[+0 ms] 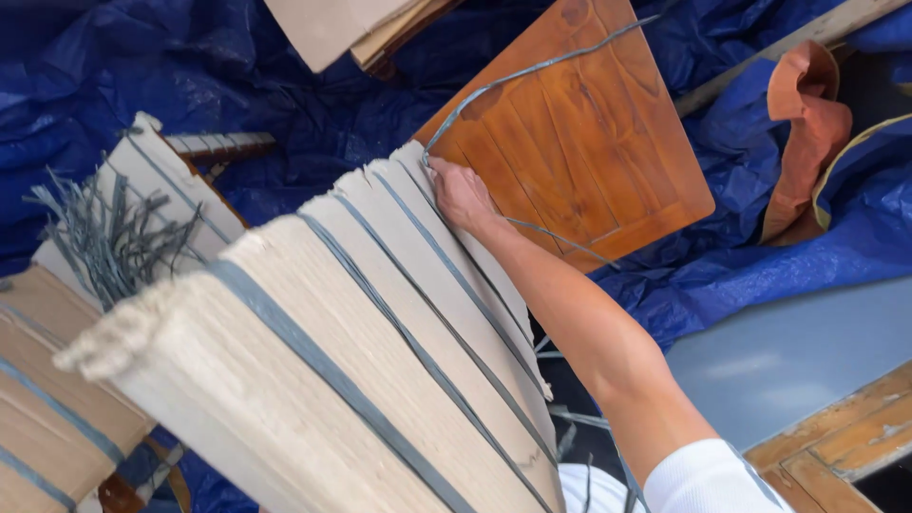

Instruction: Packaging wooden furniture parts with cardboard and plastic ties for shipment or storage.

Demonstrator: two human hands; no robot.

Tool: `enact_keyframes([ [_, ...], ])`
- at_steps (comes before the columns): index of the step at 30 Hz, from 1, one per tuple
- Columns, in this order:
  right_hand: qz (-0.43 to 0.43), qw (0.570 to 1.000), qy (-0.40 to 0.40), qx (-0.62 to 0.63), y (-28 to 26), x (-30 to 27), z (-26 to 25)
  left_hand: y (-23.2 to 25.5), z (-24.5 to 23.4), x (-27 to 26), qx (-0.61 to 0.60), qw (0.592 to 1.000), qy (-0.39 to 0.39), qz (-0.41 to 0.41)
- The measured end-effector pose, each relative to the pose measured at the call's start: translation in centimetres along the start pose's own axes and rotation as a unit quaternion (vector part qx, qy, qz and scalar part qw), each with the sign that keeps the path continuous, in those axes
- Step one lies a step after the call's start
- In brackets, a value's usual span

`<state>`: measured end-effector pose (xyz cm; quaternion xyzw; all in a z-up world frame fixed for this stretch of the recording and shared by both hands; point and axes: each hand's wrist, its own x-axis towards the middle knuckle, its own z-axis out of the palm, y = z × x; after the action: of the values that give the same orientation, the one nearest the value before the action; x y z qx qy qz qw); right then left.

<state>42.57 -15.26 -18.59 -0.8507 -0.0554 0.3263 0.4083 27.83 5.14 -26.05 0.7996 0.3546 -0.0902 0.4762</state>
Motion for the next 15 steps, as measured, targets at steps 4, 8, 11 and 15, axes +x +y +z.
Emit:
enact_keyframes([
  [4,0.001,0.999,-0.019,-0.045,-1.6,3.4,0.3,4.3,2.5,6.3,0.018,0.999,-0.005,0.031],
  [8,-0.031,0.988,-0.060,-0.140,-1.7,5.4,0.6,12.8,-0.1,6.3,0.060,0.989,-0.045,0.129],
  [11,-0.079,0.973,-0.078,-0.203,-1.6,6.8,0.7,14.4,-0.6,8.8,0.148,0.941,-0.123,0.280],
  [15,-0.103,0.957,-0.115,-0.247,-2.2,7.5,0.3,12.9,-0.3,11.0,0.258,0.859,-0.194,0.398],
])
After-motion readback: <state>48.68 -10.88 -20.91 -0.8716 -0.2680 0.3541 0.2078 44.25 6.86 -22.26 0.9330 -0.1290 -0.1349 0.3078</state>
